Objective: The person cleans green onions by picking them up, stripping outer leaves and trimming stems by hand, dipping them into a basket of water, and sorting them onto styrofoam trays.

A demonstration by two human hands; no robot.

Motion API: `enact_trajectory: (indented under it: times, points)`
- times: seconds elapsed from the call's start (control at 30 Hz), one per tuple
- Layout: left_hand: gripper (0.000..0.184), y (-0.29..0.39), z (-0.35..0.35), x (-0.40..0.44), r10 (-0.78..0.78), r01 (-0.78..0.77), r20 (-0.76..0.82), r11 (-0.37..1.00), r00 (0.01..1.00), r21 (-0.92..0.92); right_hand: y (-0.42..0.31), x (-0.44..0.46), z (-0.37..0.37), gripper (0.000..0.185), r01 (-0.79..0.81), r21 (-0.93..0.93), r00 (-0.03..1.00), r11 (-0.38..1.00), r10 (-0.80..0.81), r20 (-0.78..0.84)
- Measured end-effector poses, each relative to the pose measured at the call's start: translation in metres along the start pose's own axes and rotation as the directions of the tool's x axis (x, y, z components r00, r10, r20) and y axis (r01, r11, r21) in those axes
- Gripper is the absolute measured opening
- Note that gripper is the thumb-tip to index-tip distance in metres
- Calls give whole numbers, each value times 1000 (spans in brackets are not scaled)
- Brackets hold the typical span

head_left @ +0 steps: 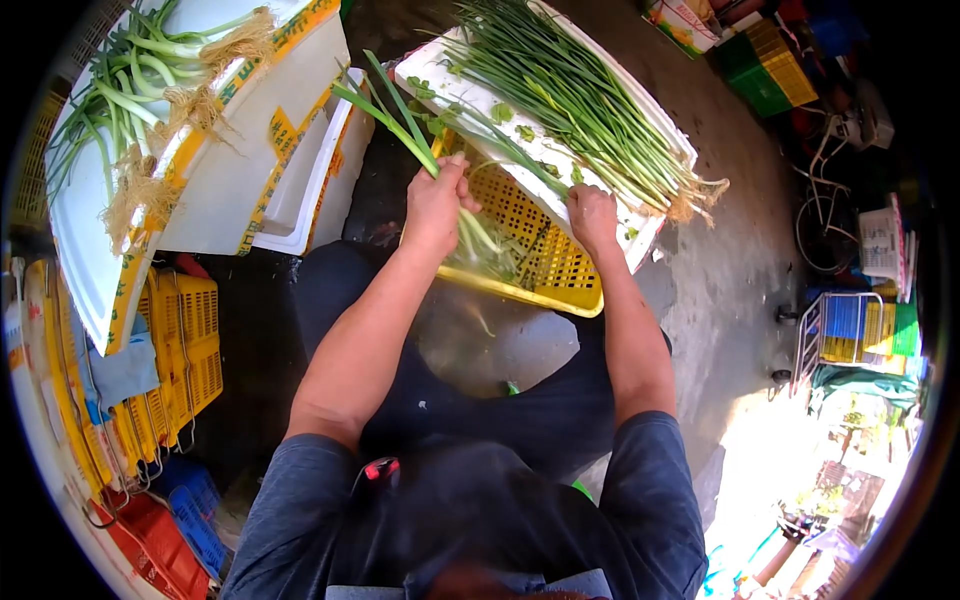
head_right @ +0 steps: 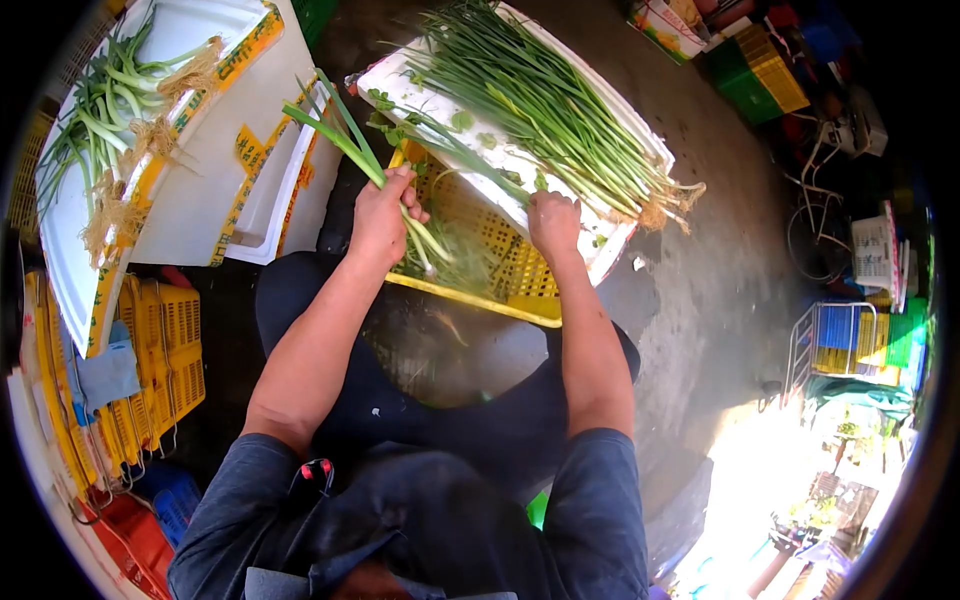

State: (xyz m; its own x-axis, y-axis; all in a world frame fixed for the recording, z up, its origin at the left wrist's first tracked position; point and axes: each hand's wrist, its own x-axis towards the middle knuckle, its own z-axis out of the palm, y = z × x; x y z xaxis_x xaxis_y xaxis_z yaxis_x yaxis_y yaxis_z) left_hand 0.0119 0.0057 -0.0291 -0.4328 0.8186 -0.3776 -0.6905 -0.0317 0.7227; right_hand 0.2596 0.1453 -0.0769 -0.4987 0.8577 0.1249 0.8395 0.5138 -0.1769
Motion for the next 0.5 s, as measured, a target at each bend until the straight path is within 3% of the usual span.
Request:
enact_trajectory:
  times: [0.23, 0.4, 0.5]
  points:
    - [22, -15, 7, -5, -105, 99, 96, 993, 990, 61, -56, -26, -57, 9, 152, 123, 962, 981, -118, -246]
    - [29, -19, 12, -11, -77, 69, 80, 993, 994, 94, -111, -46, -65, 9, -117, 575, 982, 810, 180, -53]
    - [30, -24, 8, -11, -86, 85, 16, 994, 996, 72, -127, -63, -25, 13, -82, 606, 978, 791, 182, -106]
